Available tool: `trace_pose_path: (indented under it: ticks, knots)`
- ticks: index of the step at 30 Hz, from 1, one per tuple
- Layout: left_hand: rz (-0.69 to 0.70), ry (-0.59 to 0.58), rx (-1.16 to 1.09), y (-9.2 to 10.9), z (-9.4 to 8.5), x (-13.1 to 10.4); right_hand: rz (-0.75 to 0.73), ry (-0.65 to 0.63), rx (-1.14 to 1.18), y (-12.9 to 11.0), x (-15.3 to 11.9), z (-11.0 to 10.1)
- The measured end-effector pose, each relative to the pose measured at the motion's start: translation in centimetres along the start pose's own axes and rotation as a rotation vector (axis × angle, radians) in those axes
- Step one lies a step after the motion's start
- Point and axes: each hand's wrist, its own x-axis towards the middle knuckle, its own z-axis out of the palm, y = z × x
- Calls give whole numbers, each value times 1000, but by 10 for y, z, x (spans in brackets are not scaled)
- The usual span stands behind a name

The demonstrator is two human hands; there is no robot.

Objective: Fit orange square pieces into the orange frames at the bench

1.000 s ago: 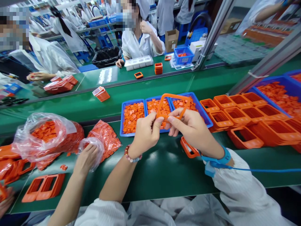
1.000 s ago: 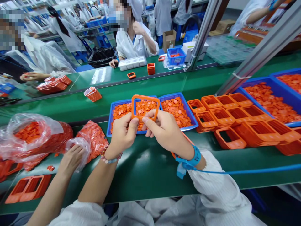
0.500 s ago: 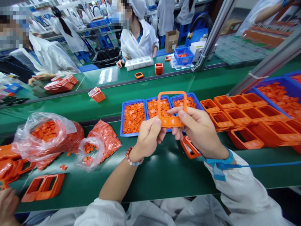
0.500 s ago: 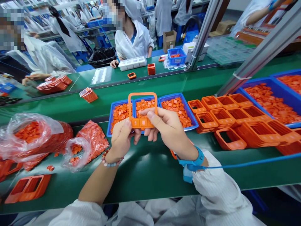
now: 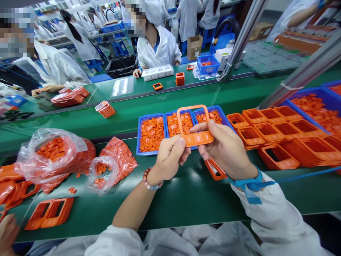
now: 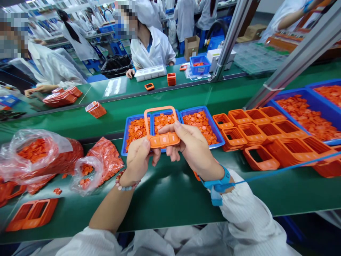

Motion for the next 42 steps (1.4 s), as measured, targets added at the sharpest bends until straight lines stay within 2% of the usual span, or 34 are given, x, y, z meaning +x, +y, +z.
trace_pose_path:
  ticks: [13,27,38,40,42]
  knots:
    - [4,15,48,-5,-3,1,-117,77,-106,5,-5,-4]
    - [68,32,80,-1,-5,1,-208,66,-225,5,-10,-2]
    - [120,50,102,2,-5,0,-157,10,-181,5,-8,-3]
    - [130,72,150,5,-5,1,-180,51,-251,6,-6,-4]
    - [141,111,213,8,-6,2,-329,208,-399,5,-4,-5]
